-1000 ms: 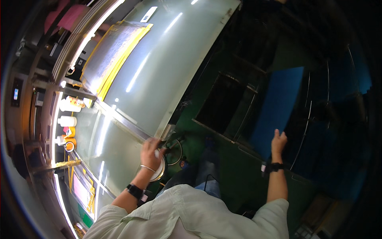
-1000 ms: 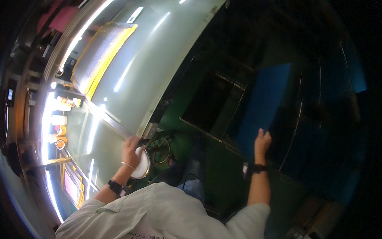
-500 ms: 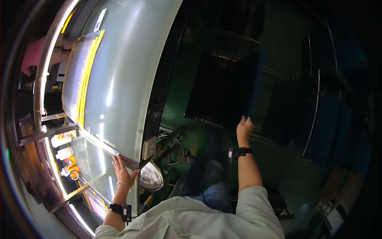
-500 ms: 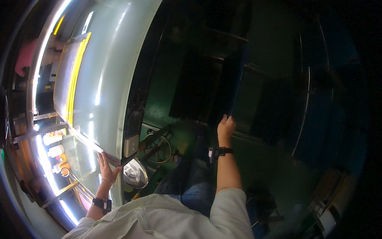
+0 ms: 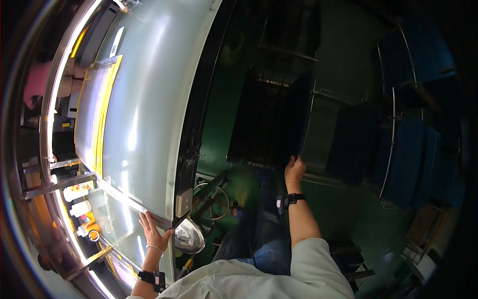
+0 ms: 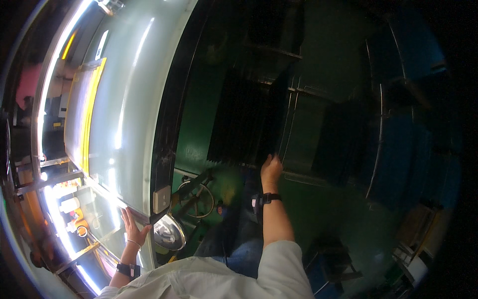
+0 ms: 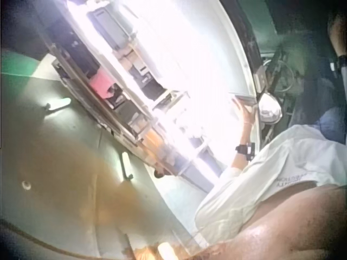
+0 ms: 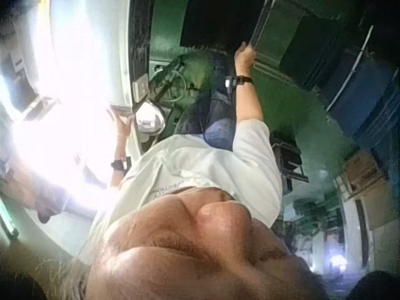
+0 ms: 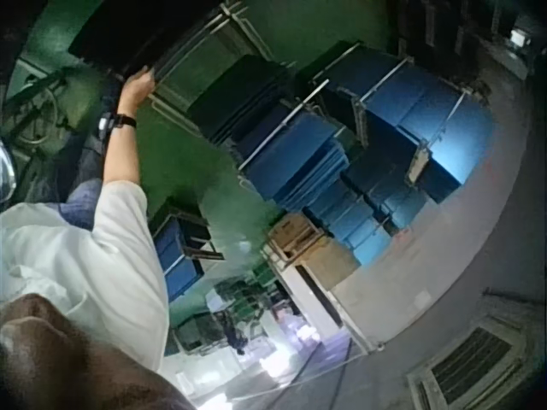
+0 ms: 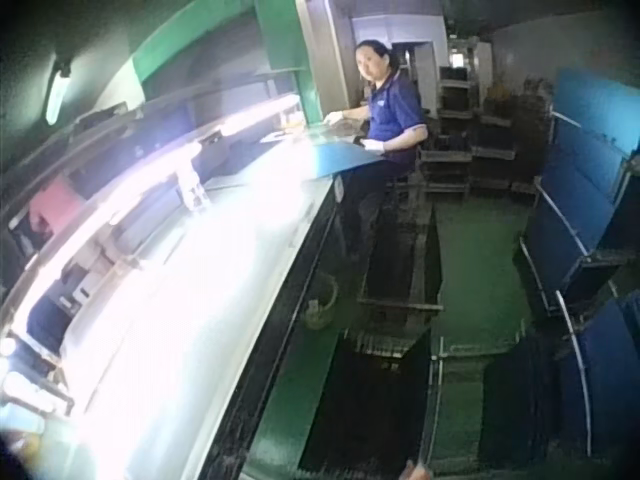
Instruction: The recorder is inspecting and organizing blue sheets and patterned transparent plates on workstations and placing them in racks.
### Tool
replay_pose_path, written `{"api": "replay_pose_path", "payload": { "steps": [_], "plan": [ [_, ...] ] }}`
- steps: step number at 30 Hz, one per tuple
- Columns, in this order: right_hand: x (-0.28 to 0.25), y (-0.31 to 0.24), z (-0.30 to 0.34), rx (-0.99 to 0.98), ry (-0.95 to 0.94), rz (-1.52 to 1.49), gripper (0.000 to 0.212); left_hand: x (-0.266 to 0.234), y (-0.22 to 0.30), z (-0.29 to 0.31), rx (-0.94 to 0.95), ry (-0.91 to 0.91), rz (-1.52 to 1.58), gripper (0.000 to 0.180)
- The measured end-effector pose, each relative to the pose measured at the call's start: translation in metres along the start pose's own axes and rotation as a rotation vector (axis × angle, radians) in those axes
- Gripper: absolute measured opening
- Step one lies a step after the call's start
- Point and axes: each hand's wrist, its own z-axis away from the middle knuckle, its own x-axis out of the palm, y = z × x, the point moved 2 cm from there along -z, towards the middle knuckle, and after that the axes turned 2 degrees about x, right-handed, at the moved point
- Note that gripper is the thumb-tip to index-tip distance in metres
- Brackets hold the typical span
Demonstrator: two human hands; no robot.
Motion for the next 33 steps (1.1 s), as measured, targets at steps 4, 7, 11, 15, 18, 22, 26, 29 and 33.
{"api": "replay_pose_path", "payload": {
  "steps": [4, 7, 11, 15, 18, 22, 26, 29, 33],
  "plan": [
    [0.0, -0.006, 0.0, 0.018, 0.03, 0.029, 0.025, 0.002, -0.004, 0.0, 0.012, 0.011, -0.003, 0.117],
    [0.003, -0.007, -0.004, 0.041, -0.006, 0.057, 0.026, 0.0, -0.003, 0.0, -0.005, -0.004, -0.019, 0.117],
    [0.003, -0.006, 0.002, -0.016, 0.058, 0.018, 0.027, 0.0, 0.002, -0.001, -0.027, -0.009, -0.002, 0.117],
    [0.001, -0.006, 0.009, 0.027, 0.03, 0.023, 0.027, 0.001, -0.003, 0.001, -0.023, -0.004, -0.001, 0.119],
    [0.0, -0.007, 0.005, 0.035, 0.054, 0.049, 0.027, 0.002, -0.006, -0.001, -0.018, -0.002, -0.022, 0.119],
    [0.001, -0.009, -0.003, 0.103, -0.016, 0.075, 0.027, 0.0, -0.003, -0.001, -0.031, -0.004, -0.02, 0.118],
    [0.004, -0.005, -0.004, 0.095, 0.004, 0.059, 0.027, 0.003, -0.006, 0.0, -0.028, -0.011, -0.007, 0.119],
    [0.005, 0.0, -0.002, 0.037, 0.076, 0.048, 0.026, 0.004, -0.004, -0.001, -0.019, -0.006, -0.01, 0.119],
    [0.004, -0.001, 0.002, 0.037, 0.047, 0.044, 0.026, 0.001, -0.002, 0.0, -0.037, -0.02, -0.018, 0.12]
  ]
}}
